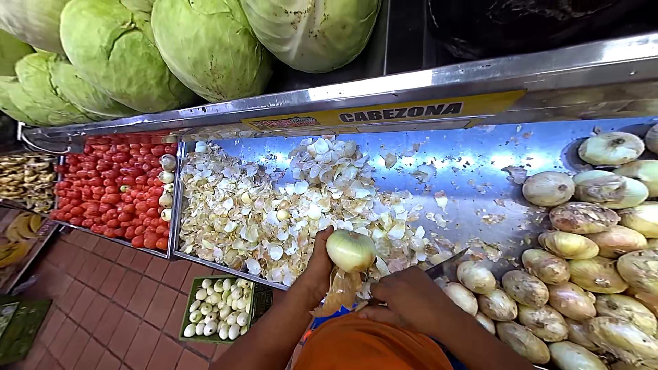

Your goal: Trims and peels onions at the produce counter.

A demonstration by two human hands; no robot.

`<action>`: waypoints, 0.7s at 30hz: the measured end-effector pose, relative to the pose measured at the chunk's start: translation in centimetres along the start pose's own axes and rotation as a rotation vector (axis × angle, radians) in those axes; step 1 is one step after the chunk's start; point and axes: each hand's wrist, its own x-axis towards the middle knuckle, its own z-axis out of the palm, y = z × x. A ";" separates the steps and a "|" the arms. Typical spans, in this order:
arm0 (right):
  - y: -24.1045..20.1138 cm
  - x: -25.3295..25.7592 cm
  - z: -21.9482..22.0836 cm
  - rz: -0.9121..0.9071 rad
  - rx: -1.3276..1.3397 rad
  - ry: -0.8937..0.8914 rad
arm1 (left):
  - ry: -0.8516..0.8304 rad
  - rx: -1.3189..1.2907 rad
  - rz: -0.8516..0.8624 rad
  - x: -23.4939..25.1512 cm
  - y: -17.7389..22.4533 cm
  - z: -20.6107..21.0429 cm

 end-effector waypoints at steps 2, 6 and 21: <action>0.1 -0.3 -1.1 0.031 0.086 -0.090 | -0.045 -0.025 -0.009 0.1 0.0 -0.3; 1.1 -1.0 -3.1 0.093 0.295 0.272 | -0.117 -0.060 -0.025 0.0 0.0 -0.4; 1.7 1.3 -1.2 0.125 -0.037 0.530 | -0.054 -0.020 -0.022 -0.5 0.0 0.2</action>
